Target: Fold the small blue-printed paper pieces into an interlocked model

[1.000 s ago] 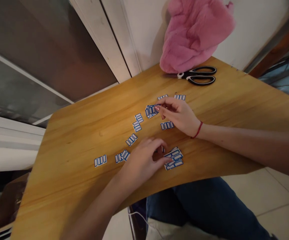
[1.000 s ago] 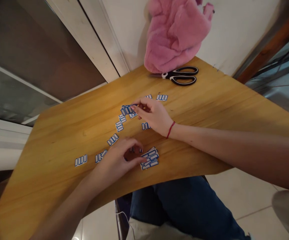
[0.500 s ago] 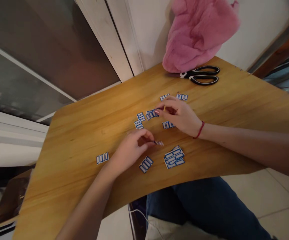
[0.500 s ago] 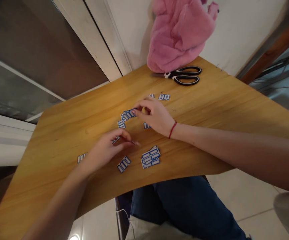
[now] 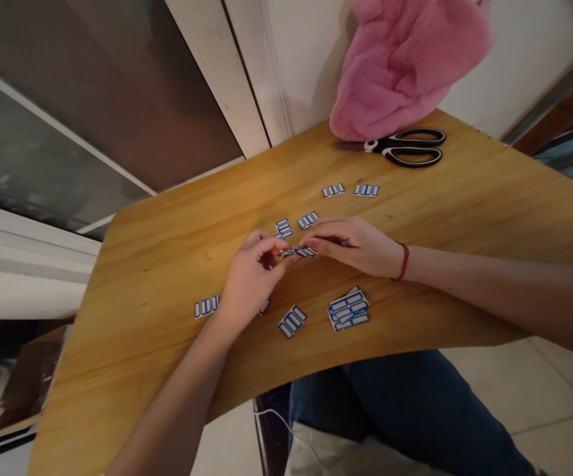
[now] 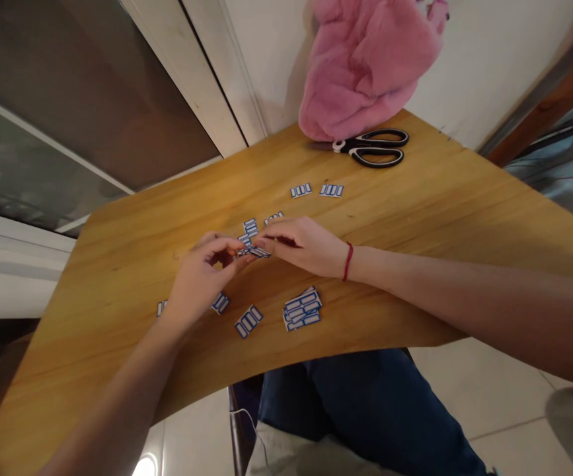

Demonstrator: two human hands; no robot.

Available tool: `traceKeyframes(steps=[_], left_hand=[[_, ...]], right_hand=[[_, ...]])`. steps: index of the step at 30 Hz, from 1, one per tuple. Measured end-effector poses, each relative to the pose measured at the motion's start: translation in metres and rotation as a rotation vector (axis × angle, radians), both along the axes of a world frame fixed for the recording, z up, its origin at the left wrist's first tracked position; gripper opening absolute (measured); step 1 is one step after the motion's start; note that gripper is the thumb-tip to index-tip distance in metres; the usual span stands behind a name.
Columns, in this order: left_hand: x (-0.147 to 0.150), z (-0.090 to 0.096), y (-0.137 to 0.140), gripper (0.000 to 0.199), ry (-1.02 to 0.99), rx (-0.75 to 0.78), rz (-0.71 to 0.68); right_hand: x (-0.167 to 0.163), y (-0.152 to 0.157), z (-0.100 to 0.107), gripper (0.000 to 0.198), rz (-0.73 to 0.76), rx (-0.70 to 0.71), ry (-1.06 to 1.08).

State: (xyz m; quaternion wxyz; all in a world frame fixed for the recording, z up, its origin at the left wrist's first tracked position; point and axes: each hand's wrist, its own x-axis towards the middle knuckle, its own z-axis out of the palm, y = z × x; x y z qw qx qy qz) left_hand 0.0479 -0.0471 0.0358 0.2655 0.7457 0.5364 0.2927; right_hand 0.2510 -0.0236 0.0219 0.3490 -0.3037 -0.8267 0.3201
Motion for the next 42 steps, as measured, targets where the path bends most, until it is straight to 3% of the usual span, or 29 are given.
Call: traceKeyframes(steps=[8, 17, 24, 34, 42], left_hand=[[-0.005, 0.011, 0.002, 0.019, 0.044, -0.14, -0.095], [-0.013, 0.016, 0.002, 0.019, 0.035, -0.059, -0.043], [-0.01, 0.006, -0.002, 0.011, 0.339, -0.133, -0.281], [-0.007, -0.002, -0.001, 0.008, 0.339, -0.158, -0.25], [-0.006, 0.008, -0.002, 0.018, 0.232, -0.157, -0.201]], right_hand=[[-0.002, 0.0, -0.007, 0.02, 0.0, 0.123, -0.061], [-0.003, -0.002, -0.006, 0.021, -0.078, 0.154, -0.015], [-0.007, -0.005, -0.01, 0.015, -0.045, 0.168, -0.401], [-0.012, -0.01, -0.005, 0.023, -0.098, 0.103, -0.613], [-0.009, -0.007, -0.005, 0.016, -0.1, 0.157, -0.493]])
